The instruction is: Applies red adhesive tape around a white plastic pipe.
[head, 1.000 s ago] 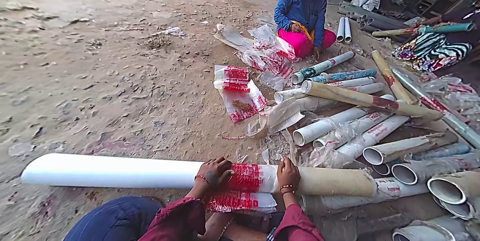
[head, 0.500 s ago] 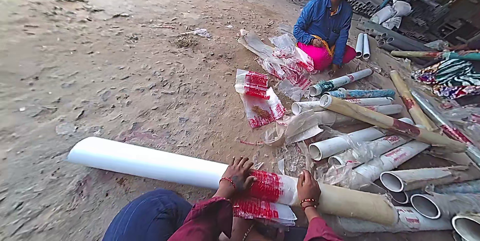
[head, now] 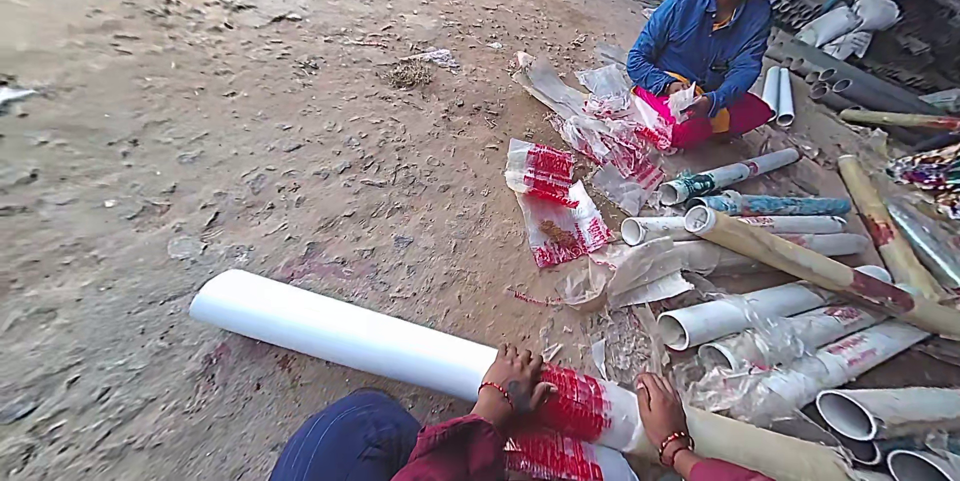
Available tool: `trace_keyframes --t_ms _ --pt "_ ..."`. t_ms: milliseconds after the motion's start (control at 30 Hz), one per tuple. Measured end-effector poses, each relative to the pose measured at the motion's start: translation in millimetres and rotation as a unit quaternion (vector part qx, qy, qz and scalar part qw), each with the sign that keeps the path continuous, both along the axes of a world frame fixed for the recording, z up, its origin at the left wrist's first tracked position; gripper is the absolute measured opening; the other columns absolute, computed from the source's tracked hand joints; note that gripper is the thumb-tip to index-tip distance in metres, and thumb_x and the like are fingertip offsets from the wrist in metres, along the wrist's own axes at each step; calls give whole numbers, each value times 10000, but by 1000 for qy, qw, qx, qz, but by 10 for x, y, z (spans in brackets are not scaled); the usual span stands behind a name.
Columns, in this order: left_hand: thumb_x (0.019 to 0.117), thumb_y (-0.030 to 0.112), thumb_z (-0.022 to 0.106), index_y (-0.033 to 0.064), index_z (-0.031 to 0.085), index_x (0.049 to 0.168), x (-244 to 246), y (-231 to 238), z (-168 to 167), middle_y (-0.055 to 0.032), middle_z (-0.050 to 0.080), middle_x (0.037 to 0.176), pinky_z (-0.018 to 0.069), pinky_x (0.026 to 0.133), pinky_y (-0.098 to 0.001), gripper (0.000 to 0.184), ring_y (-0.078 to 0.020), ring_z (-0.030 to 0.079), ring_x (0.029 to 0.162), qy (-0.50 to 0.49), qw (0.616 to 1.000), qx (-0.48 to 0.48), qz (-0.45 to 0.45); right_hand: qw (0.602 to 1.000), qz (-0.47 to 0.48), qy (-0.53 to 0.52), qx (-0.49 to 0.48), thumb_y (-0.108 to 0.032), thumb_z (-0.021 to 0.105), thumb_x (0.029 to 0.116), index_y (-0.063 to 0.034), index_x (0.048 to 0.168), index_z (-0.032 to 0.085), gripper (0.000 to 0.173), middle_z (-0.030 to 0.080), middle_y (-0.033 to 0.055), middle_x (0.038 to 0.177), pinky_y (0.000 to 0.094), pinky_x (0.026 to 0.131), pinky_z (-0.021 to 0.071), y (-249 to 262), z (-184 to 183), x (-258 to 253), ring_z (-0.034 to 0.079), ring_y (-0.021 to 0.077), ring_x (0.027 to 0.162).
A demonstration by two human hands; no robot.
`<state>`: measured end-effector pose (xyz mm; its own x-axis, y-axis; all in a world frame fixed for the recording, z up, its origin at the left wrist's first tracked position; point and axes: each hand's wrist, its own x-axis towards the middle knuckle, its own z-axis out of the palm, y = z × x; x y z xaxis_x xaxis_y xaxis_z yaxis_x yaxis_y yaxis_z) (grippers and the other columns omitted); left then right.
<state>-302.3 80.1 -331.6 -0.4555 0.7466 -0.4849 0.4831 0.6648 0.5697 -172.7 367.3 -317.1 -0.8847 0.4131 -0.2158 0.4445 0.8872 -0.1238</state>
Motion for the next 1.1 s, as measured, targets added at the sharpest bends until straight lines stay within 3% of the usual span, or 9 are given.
trace_keyframes --t_ms 267,433,700,833,900,1000,1067,1100 --pt "1070 521 426 91 519 1491 -61 2 -1 -195 569 1463 351 1176 -567 609 -394 512 1381 12 1000 0 -28 988 23 -124 -93 -110 423 1066 82 1287 631 358 637 280 1327 589 1117 376 100 109 -108 551 464 1304" --pt "1076 503 426 60 532 1486 9 -27 -29 -199 573 1473 342 1193 -529 613 -384 521 1389 44 999 20 -19 987 73 -84 -116 -139 435 1061 96 1253 645 369 655 301 1268 613 1052 430 144 131 -26 586 495 1239" --pt "1088 493 393 72 518 1504 40 -29 -19 -181 551 1507 323 1210 -520 605 -370 499 1417 55 998 11 -20 990 93 106 -23 -162 484 989 73 1052 737 351 748 250 1050 576 898 547 18 7 149 721 445 1010" --pt "1092 487 395 77 523 1501 3 -29 -51 -167 558 1503 318 1212 -503 593 -354 501 1415 58 998 33 -16 992 77 103 -5 -146 485 1001 76 1037 736 337 749 246 1047 571 917 547 21 -31 98 721 435 1031" --pt "1091 474 420 84 524 1499 -6 -58 -31 -151 554 1510 307 1223 -483 574 -328 487 1431 36 998 45 -19 997 51 61 0 -162 464 1037 61 1087 733 353 747 239 1097 560 948 538 -15 -5 104 710 423 1078" --pt "1086 429 473 107 542 1490 -73 -107 -14 -127 548 1521 322 1224 -490 521 -308 475 1446 -4 996 84 1 997 -68 -28 -11 -264 373 1119 1 1315 655 433 685 210 1307 555 1047 473 -80 166 126 631 384 1256" --pt "1084 365 505 92 555 1477 -89 -183 -35 -143 545 1518 327 1221 -491 482 -316 483 1438 -18 994 110 9 985 -168 21 -45 -293 342 1136 34 1344 618 476 672 255 1303 566 1065 466 -170 254 316 636 401 1250" --pt "1080 359 515 85 556 1473 -87 -203 -30 -145 537 1525 317 1225 -486 481 -317 478 1440 -11 993 116 9 965 -239 88 -62 -280 368 1136 63 1297 639 465 682 292 1247 565 1059 468 -296 378 389 656 422 1203"
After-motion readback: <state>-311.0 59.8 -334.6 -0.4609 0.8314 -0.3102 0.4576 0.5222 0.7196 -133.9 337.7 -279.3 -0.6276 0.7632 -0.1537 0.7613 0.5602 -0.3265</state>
